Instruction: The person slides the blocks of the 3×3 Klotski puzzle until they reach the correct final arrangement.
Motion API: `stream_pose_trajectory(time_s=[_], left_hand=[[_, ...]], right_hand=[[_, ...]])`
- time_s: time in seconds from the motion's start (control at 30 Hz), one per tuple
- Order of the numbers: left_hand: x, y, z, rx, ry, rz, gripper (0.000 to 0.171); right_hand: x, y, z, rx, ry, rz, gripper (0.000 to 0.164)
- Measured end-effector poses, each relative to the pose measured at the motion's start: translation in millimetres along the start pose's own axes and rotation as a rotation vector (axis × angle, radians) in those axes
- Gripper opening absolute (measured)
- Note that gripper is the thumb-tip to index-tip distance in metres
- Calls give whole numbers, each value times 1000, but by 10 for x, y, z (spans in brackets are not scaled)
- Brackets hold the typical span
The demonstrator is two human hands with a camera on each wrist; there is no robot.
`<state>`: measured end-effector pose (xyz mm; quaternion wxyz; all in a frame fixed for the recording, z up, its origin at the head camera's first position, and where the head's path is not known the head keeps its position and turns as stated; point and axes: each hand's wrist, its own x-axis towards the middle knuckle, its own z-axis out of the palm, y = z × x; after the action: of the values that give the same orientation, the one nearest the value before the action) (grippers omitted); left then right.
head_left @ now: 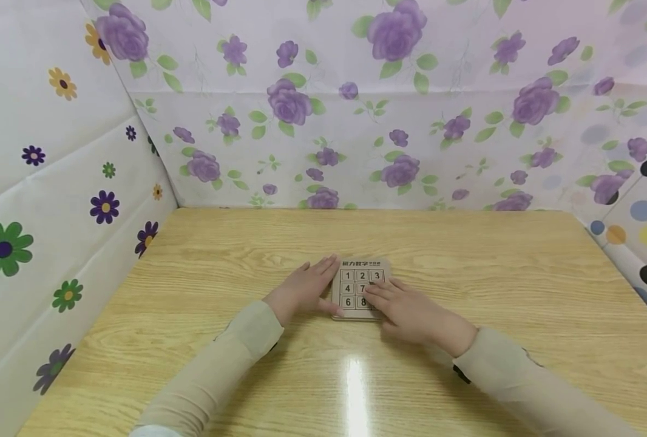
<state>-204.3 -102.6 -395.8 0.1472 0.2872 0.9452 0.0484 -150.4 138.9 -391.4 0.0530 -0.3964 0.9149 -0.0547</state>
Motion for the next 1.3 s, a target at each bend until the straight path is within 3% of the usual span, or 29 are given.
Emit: stream_pose_trajectory(time_s=[0.27,0.5,1.07,1.3], left_hand=[[14,-2,-8,8,7,5,112],[-1,-13,-27,4,6,-9,113],[3,12,5,7,0,-5,110],[9,13,5,9,-4,-6,110]], right_hand=[[-129,0,11,-76,32,-41,54],[-272,-29,-11,-66,15,-33,54],[-152,165,-17,-28,37,-3,53],[-116,129,-28,-66,21,-14,53]])
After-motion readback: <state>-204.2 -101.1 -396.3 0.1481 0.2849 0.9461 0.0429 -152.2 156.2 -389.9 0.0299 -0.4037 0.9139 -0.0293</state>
